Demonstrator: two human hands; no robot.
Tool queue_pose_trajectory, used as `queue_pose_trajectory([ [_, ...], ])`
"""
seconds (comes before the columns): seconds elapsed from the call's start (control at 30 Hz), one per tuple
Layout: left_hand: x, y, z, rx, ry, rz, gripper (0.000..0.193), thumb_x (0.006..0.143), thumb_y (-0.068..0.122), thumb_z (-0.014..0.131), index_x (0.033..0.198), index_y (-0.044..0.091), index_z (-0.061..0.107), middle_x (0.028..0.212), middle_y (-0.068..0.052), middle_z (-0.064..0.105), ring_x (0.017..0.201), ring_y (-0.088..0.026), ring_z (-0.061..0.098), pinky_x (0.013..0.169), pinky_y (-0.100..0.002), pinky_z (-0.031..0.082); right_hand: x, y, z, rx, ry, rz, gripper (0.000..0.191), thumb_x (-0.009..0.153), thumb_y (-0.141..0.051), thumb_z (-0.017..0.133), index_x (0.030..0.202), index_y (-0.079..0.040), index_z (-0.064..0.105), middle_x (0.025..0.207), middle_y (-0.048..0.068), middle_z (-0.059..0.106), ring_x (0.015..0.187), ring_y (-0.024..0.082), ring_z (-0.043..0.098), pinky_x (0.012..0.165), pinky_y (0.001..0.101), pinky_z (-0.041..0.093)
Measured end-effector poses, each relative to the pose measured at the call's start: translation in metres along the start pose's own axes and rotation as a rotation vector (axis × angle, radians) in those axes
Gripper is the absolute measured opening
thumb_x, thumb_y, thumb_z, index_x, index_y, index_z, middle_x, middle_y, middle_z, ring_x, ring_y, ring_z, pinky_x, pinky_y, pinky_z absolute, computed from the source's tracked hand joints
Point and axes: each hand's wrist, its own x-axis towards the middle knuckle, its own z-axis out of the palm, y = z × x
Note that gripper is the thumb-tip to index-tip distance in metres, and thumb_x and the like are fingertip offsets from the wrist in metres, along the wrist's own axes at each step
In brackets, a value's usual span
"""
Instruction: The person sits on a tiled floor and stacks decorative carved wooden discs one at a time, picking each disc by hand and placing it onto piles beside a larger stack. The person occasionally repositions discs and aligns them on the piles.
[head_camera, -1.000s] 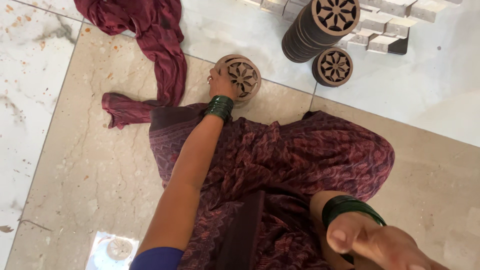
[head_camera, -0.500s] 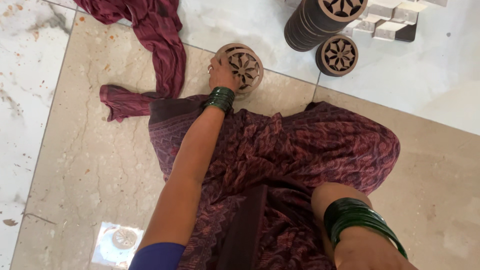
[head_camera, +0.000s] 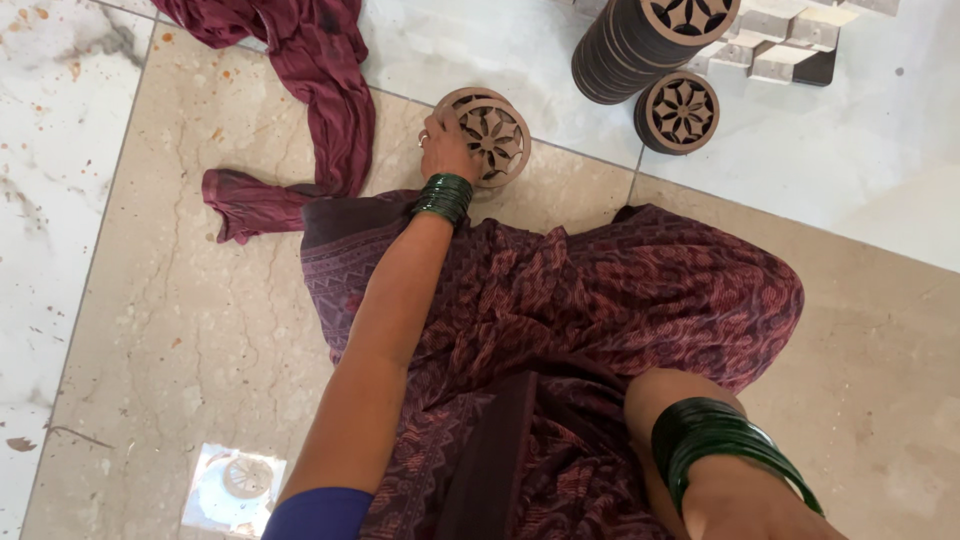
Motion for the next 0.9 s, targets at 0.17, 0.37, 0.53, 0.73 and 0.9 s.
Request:
queue_pose_trajectory([
  [0.17, 0.001, 0.004, 0.000, -0.002, -0.046, -0.031, 0.091, 0.073, 0.022, 0.092, 0.144, 0.003, 0.039, 0.143, -0.019, 0.037, 0.133, -0.045, 0.046, 0.094, -0.048, 0.056, 0.105, 0.051, -0.105, -0.922, 0.237, 0.267, 0.039, 0.104, -0.010, 0.054, 0.142, -0.017, 0.056, 0.145, 0.010, 0.052, 0.125, 0.026, 0.050, 0.103, 0.0454, 0.046],
  [0.37, 0.003, 0.005, 0.006, -0.134, -0.058, 0.017, 0.094, 0.070, 0.026, 0.091, 0.144, -0.002, 0.040, 0.152, -0.025, 0.029, 0.122, -0.044, 0.056, 0.099, -0.047, 0.052, 0.108, 0.125, -0.224, -1.705, 0.472, 1.199, 0.060, 0.094, -0.007, 0.074, 0.150, -0.019, 0.053, 0.165, 0.018, 0.042, 0.154, 0.035, 0.041, 0.127, 0.0522, 0.038],
  [0.53, 0.008, -0.006, 0.024, -0.252, -0.042, 0.131, 0.098, 0.073, 0.030, 0.086, 0.151, -0.003, 0.037, 0.149, -0.029, 0.040, 0.125, -0.044, 0.057, 0.100, -0.048, 0.053, 0.020, 0.138, -0.253, -1.826, 0.500, 1.439, 0.063, 0.089, -0.016, 0.077, 0.147, -0.019, 0.054, 0.162, 0.025, 0.034, 0.148, 0.045, 0.036, 0.116, 0.0557, 0.038],
  [0.73, 0.012, -0.010, 0.037, -0.277, -0.014, 0.330, 0.095, 0.072, 0.029, 0.088, 0.149, 0.000, 0.041, 0.142, -0.031, 0.046, 0.126, -0.047, 0.054, 0.100, -0.050, 0.051, -0.028, 0.147, -0.260, -1.911, 0.454, 1.394, 0.058, 0.086, -0.023, 0.084, 0.139, -0.017, 0.061, 0.161, 0.028, 0.033, 0.143, 0.049, 0.040, 0.111, 0.0533, 0.045],
  [0.9, 0.009, -0.003, 0.032, -0.264, -0.077, 0.390, 0.092, 0.076, 0.031, 0.085, 0.150, 0.001, 0.039, 0.148, -0.029, 0.046, 0.123, -0.044, 0.058, 0.098, -0.049, 0.053, -0.024, 0.143, -0.266, -2.039, 0.378, 1.456, 0.049, 0.084, -0.024, 0.084, 0.127, -0.013, 0.064, 0.161, 0.025, 0.036, 0.142, 0.047, 0.043, 0.107, 0.0525, 0.048],
])
